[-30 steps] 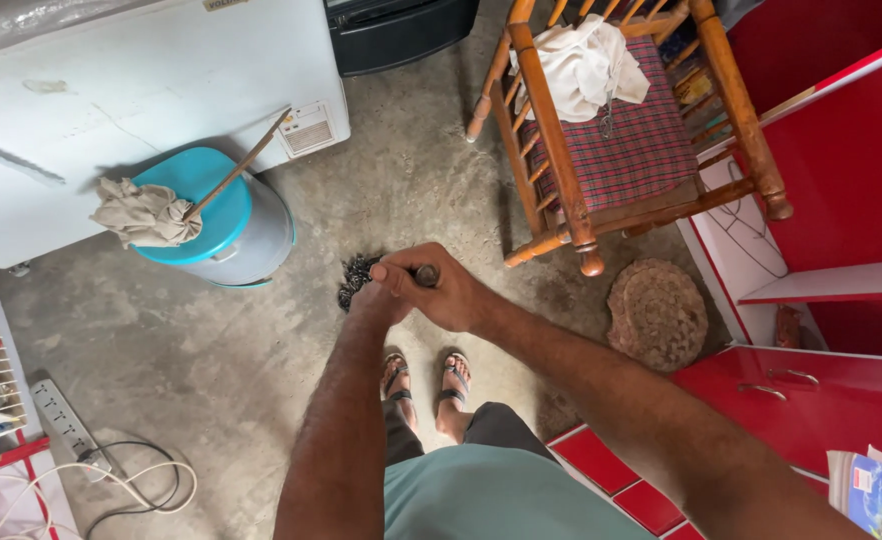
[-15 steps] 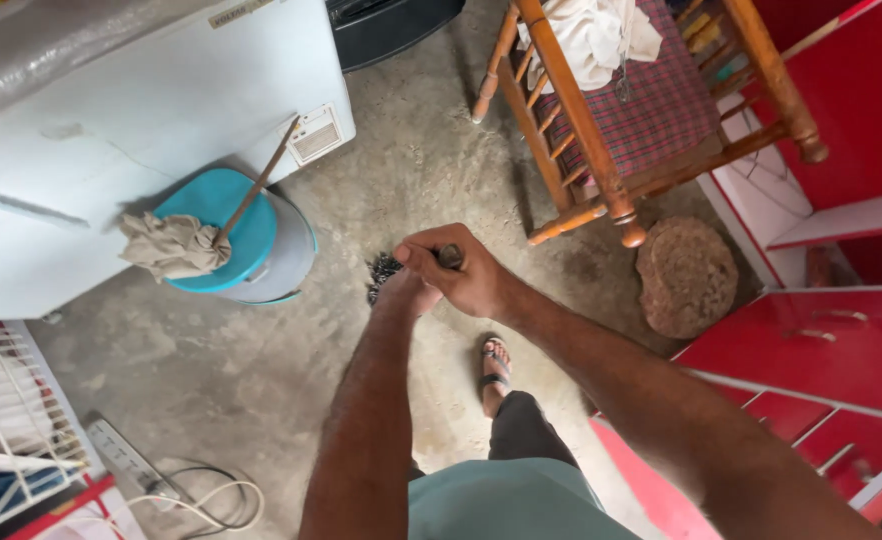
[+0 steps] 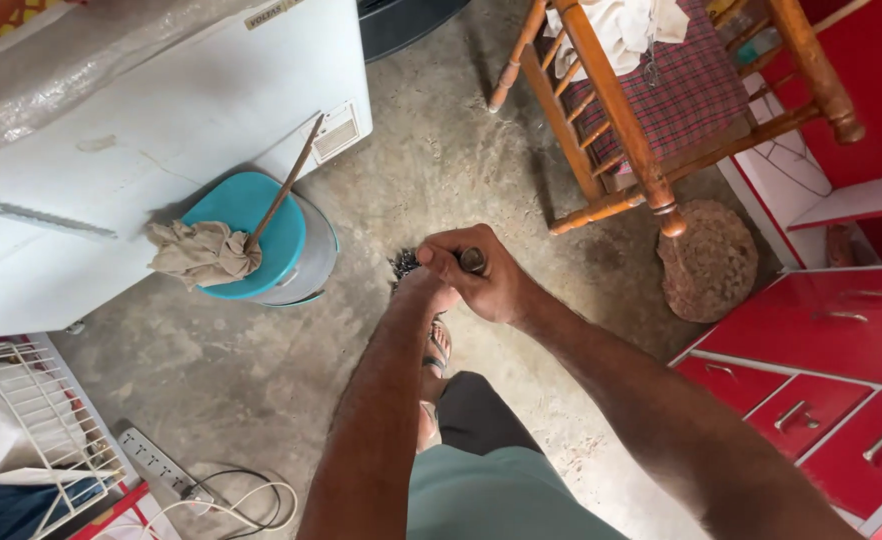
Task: Mopping the floor of a grocery store near shelves and a freezer.
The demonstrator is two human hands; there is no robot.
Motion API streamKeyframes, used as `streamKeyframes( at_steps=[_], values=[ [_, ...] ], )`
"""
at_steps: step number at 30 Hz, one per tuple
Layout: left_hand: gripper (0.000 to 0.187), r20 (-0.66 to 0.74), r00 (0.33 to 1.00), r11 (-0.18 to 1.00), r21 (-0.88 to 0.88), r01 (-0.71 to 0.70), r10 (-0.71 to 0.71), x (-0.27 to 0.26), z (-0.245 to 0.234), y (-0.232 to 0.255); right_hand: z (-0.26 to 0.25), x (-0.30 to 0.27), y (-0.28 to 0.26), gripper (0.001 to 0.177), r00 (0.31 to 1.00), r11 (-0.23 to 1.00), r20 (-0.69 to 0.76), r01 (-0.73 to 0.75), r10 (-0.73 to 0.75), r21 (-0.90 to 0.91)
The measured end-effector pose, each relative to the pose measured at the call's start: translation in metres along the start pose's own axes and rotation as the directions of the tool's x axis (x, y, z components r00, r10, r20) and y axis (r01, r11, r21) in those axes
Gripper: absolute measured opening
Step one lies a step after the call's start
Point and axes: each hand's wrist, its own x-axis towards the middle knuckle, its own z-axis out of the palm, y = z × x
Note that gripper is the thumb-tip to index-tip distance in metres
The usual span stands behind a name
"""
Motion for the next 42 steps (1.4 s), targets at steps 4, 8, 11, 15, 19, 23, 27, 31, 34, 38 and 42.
streamKeyframes(
  at_steps=[4,8,11,15,19,23,27,31,34,38,42],
  values=[
    [0.054,-0.034,0.999,1.000,0.007,-0.017,0.017,0.009,-0.012,-0.013,0.000,0.019,0.001,0.038,1.000,0.999,0.011,0.006,-0.007,0.040],
    [0.054,-0.073,0.997,0.999,-0.015,-0.035,0.034,0.022,-0.009,-0.014,-0.007,0.032,0.011,0.042,0.997,0.999,0.062,-0.051,0.051,0.004],
    [0.054,-0.087,0.995,0.999,-0.018,-0.049,0.047,0.031,-0.015,-0.017,-0.014,0.048,0.020,0.045,0.998,0.999,0.057,-0.008,0.006,0.037],
    [0.055,-0.089,0.994,0.997,0.007,0.071,-0.071,0.039,-0.021,-0.011,-0.026,0.058,0.027,0.050,0.998,0.997,0.040,-0.057,0.054,0.055],
    [0.057,-0.065,0.987,0.989,-0.001,0.147,-0.146,0.032,-0.028,-0.004,-0.027,0.061,0.030,0.051,0.999,0.997,0.040,-0.031,0.029,0.070],
    [0.056,-0.073,0.990,0.992,0.045,0.121,-0.118,0.047,-0.020,-0.016,-0.028,0.061,0.024,0.050,1.000,0.995,0.022,-0.016,0.014,0.094],
    [0.055,-0.070,0.996,0.994,0.091,0.060,-0.054,0.048,-0.018,-0.007,-0.034,0.053,0.026,0.050,1.000,0.995,-0.011,-0.026,0.028,0.096],
    [0.055,-0.056,0.997,0.992,0.110,0.068,-0.062,0.051,-0.019,-0.005,-0.035,0.050,0.023,0.048,0.998,0.987,-0.009,-0.062,0.064,0.147],
    [0.056,-0.043,0.998,0.991,0.129,0.043,-0.038,0.053,-0.016,-0.005,-0.035,0.046,0.021,0.049,0.997,0.991,-0.007,-0.073,0.075,0.110],
    [0.057,-0.042,0.999,0.994,0.112,-0.018,0.023,0.061,-0.017,-0.004,-0.037,0.045,0.022,0.047,0.995,0.985,-0.038,-0.086,0.092,0.149],
    [0.058,-0.018,1.000,0.993,0.114,0.008,-0.006,0.056,-0.029,-0.001,-0.035,0.050,0.026,0.047,0.991,0.985,-0.090,-0.087,0.101,0.151]
  ],
)
